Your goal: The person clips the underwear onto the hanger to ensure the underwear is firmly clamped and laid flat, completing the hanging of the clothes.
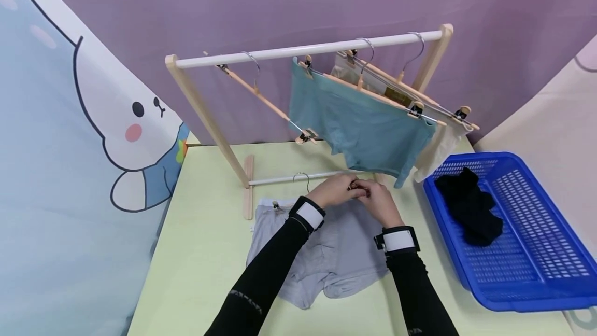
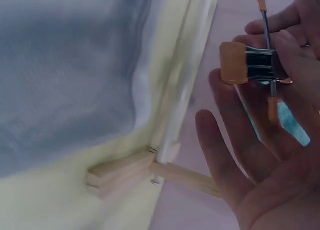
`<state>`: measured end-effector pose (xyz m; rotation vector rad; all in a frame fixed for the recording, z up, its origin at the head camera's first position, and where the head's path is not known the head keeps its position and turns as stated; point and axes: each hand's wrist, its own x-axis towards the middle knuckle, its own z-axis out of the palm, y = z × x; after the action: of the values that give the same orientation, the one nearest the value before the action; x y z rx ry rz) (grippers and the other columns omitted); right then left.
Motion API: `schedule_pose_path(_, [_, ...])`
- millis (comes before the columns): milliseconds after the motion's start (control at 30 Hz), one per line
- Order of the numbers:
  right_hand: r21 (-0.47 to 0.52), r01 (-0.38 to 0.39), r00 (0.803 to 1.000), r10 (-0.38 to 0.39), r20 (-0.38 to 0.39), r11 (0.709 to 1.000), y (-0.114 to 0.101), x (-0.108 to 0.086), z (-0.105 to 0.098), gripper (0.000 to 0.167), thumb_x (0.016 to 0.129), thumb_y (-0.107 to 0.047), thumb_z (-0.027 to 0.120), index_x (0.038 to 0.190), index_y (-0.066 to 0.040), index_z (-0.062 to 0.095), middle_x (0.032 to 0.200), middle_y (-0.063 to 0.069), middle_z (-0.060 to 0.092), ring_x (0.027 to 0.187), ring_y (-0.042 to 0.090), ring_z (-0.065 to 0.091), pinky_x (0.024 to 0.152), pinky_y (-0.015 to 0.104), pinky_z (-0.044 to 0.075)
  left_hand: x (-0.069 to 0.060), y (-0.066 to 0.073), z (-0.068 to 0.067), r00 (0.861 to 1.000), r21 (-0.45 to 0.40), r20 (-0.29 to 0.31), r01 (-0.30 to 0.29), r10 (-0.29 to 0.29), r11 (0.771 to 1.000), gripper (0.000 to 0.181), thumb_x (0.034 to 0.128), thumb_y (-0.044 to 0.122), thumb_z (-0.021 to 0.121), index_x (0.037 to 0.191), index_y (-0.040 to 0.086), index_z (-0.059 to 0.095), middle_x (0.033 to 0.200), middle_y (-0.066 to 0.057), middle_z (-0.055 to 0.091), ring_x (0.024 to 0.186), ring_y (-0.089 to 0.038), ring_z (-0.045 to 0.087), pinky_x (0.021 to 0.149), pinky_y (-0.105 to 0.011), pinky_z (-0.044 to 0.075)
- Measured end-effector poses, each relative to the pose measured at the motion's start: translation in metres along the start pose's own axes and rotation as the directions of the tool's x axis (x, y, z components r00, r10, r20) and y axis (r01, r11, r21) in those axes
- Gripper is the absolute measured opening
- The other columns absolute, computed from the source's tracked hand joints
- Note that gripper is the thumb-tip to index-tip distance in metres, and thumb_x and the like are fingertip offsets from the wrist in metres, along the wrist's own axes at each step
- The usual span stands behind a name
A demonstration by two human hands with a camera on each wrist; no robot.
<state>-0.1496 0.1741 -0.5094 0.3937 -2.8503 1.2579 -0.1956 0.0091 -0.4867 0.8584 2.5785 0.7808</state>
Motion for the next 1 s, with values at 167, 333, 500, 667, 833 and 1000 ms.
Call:
schedule_pose_path(167, [0.018, -0.076, 0.997, 0.077, -0.026, 0.997, 0.007, 0.005, 0.005, 0.032, 0.093, -0.010, 0.069, 0.125, -0.005, 0.066, 0.112, 0.017, 0.070, 0.097, 0.032, 0.069, 0.081, 0.045, 0.056, 0.008, -0.011, 0.002, 0.999, -0.167, 0.031, -0.013, 0.018, 0.986, 0.021, 0.1036, 0.026, 0.055, 0.112, 0.009, 0.065, 0.093, -0.003, 0.066, 0.078, -0.014, 0.063, 0.065, -0.020, 0.046])
schedule_pose_path(333, [0.070, -0.229, 0.973, 0.230, -0.002, 0.971, 0.017, 0.009, 0.009, 0.054, 0.092, -0.026, 0.073, 0.133, 0.001, 0.051, 0.120, 0.022, 0.061, 0.100, 0.034, 0.065, 0.079, 0.045, 0.054, 0.015, -0.024, 0.008, 0.999, -0.246, 0.008, 0.042, -0.041, 0.968, 0.029, 0.1038, 0.022, 0.054, 0.126, 0.007, 0.065, 0.111, -0.007, 0.070, 0.090, -0.016, 0.068, 0.074, -0.023, 0.051])
schedule_pose_path(500, [0.033, -0.317, 0.948, 0.315, 0.048, 0.948, 0.026, 0.009, 0.013, 0.072, 0.089, -0.035, 0.075, 0.137, 0.008, 0.043, 0.127, 0.027, 0.052, 0.107, 0.038, 0.056, 0.084, 0.049, 0.050, 0.017, -0.037, 0.018, 0.993, -0.381, 0.035, 0.116, -0.111, 0.917, 0.028, 0.1007, 0.022, 0.060, 0.117, 0.001, 0.068, 0.098, -0.009, 0.071, 0.080, -0.013, 0.064, 0.070, -0.023, 0.049])
schedule_pose_path(667, [-0.121, -0.299, 0.944, 0.312, 0.108, 0.947, 0.032, 0.008, 0.017, 0.082, 0.085, -0.038, 0.079, 0.137, 0.012, 0.041, 0.134, 0.034, 0.045, 0.122, 0.049, 0.044, 0.098, 0.059, 0.041, 0.018, -0.047, 0.025, 0.994, -0.448, 0.027, 0.108, -0.107, 0.888, 0.030, 0.1017, 0.026, 0.058, 0.099, -0.002, 0.070, 0.085, -0.014, 0.067, 0.080, -0.030, 0.063, 0.067, -0.026, 0.047])
schedule_pose_path(833, [-0.212, -0.306, 0.930, 0.339, 0.140, 0.928, 0.031, 0.009, 0.021, 0.081, 0.089, -0.035, 0.074, 0.137, 0.017, 0.035, 0.133, 0.039, 0.042, 0.125, 0.054, 0.039, 0.100, 0.061, 0.038, 0.017, -0.053, 0.023, 0.977, -0.573, 0.005, 0.176, -0.212, 0.800, 0.034, 0.1026, 0.030, 0.056, 0.096, 0.000, 0.072, 0.087, -0.018, 0.068, 0.091, -0.038, 0.064, 0.079, -0.039, 0.051])
schedule_pose_path(1000, [-0.122, -0.365, 0.917, 0.379, 0.123, 0.923, 0.027, 0.013, 0.022, 0.063, 0.096, -0.027, 0.065, 0.136, 0.015, 0.039, 0.128, 0.037, 0.052, 0.115, 0.048, 0.055, 0.091, 0.055, 0.048, 0.015, -0.056, 0.019, 0.954, -0.646, -0.001, 0.229, -0.301, 0.728, 0.038, 0.0980, 0.037, 0.063, 0.099, 0.001, 0.076, 0.086, -0.017, 0.072, 0.090, -0.034, 0.069, 0.088, -0.041, 0.054])
